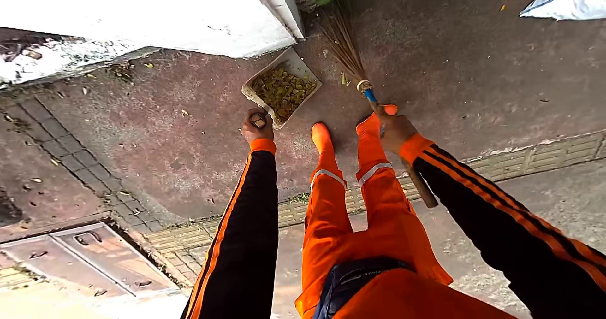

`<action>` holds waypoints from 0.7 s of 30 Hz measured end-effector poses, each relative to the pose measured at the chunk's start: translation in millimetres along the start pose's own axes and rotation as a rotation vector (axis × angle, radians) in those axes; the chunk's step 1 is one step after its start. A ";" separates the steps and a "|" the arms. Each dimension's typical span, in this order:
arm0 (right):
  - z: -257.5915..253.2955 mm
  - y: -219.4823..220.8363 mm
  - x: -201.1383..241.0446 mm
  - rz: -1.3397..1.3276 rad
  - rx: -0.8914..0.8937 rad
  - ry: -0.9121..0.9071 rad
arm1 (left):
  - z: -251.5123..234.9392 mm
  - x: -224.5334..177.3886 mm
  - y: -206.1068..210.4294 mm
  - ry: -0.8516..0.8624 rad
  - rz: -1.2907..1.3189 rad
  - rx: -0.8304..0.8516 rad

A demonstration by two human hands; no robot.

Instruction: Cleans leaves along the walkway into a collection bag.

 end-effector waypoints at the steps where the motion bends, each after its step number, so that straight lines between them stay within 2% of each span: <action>1: -6.6 10.1 15.1 -0.006 0.019 -0.049 | -2.4 0.4 -2.2 0.015 -0.010 -0.003; 3: 13.5 31.2 26.4 -0.066 0.050 -0.152 | -11.0 2.0 -9.2 0.039 -0.017 0.005; 6: 90.6 54.0 -17.5 -0.277 0.113 -0.210 | -15.7 9.1 -25.0 0.054 0.004 0.059; 9: 139.5 82.9 -62.5 -0.542 0.033 -0.013 | -14.7 12.9 -43.0 0.092 -0.026 0.130; 11: 125.9 101.3 -65.1 -0.701 0.003 0.180 | -12.5 17.5 -45.4 0.133 -0.072 0.207; 13: 86.4 110.5 -38.7 -0.775 0.067 0.288 | -11.3 27.1 -42.0 0.173 -0.087 0.251; 15: 56.4 115.1 3.5 -0.733 0.189 0.212 | -10.8 30.5 -35.3 0.169 -0.104 0.241; 17: 61.2 118.2 36.4 -0.593 0.266 0.041 | -6.9 28.7 -30.5 0.140 -0.106 0.209; 19: 96.3 114.7 39.4 -0.493 0.259 -0.091 | -4.7 32.9 -33.8 0.154 -0.075 0.185; 21: 136.0 104.2 13.8 -0.478 0.157 -0.147 | -3.8 36.8 -41.7 0.164 -0.033 0.165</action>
Point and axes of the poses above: each hand's wrist, its own z-axis away from the middle knuckle, its own y-axis out of the palm, x = y × z, the point moved 2 cm from there along -z, towards the middle knuckle, and after that the axes turned 12 degrees about z, right-handed, at the moved point
